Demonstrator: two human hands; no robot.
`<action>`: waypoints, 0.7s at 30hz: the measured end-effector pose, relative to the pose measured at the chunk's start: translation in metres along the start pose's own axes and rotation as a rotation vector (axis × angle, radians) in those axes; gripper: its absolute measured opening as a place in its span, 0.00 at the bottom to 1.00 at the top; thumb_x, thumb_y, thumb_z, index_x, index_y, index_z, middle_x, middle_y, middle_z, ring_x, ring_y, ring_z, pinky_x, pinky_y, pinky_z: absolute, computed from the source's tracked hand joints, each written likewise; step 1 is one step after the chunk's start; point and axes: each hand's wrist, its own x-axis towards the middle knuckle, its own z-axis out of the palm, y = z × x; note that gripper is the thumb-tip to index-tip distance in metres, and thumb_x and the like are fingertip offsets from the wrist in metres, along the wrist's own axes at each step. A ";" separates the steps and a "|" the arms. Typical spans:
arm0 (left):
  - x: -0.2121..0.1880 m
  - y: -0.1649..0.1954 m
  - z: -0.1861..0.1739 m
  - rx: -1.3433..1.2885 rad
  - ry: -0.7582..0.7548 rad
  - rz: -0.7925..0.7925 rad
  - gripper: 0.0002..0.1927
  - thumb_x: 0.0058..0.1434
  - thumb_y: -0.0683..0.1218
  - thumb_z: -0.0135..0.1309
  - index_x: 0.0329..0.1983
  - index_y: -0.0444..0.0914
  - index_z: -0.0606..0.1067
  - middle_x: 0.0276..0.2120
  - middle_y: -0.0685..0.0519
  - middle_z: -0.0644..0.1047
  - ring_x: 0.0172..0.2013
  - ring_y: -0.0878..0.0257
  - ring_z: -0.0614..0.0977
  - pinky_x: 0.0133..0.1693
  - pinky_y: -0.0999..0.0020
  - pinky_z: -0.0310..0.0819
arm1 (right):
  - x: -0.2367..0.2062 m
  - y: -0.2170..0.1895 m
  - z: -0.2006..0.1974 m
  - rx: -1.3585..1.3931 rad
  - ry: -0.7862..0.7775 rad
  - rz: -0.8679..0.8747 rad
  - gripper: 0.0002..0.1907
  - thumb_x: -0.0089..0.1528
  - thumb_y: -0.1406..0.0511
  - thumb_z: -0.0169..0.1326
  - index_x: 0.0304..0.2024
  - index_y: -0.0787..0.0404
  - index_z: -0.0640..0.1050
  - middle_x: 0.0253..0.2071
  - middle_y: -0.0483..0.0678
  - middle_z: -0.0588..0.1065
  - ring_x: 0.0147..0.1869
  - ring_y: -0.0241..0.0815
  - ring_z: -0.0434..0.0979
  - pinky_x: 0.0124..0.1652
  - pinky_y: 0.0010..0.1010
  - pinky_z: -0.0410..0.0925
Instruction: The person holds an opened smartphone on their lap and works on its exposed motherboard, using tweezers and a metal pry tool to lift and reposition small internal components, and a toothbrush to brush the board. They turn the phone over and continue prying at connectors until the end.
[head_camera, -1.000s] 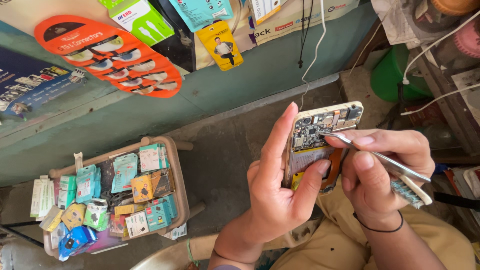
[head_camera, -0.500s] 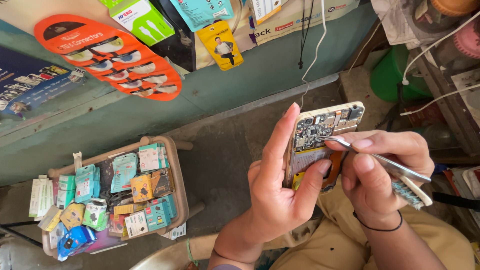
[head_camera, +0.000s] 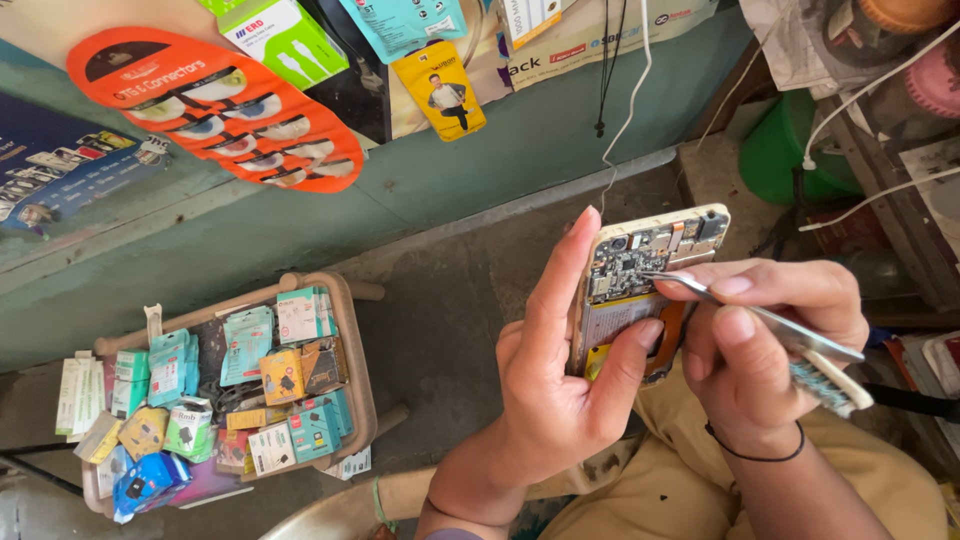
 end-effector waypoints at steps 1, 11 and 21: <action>0.000 0.000 0.000 -0.014 0.000 -0.007 0.35 0.74 0.33 0.58 0.78 0.32 0.55 0.60 0.42 0.78 0.58 0.61 0.84 0.60 0.72 0.79 | 0.000 0.001 -0.001 0.018 0.011 0.001 0.11 0.68 0.65 0.55 0.48 0.63 0.69 0.42 0.66 0.79 0.15 0.29 0.64 0.20 0.18 0.62; -0.001 0.000 0.000 -0.085 0.006 -0.028 0.34 0.75 0.33 0.56 0.79 0.33 0.54 0.58 0.43 0.79 0.57 0.63 0.83 0.60 0.72 0.79 | 0.000 0.007 -0.004 0.097 0.057 -0.040 0.12 0.67 0.65 0.55 0.47 0.64 0.68 0.39 0.68 0.78 0.14 0.32 0.62 0.18 0.20 0.60; -0.001 0.001 0.001 -0.074 0.022 -0.017 0.34 0.75 0.34 0.56 0.79 0.33 0.54 0.58 0.43 0.79 0.56 0.63 0.83 0.60 0.72 0.79 | 0.002 0.004 0.000 0.034 0.030 -0.047 0.11 0.67 0.65 0.54 0.46 0.65 0.69 0.39 0.68 0.78 0.14 0.32 0.63 0.19 0.20 0.61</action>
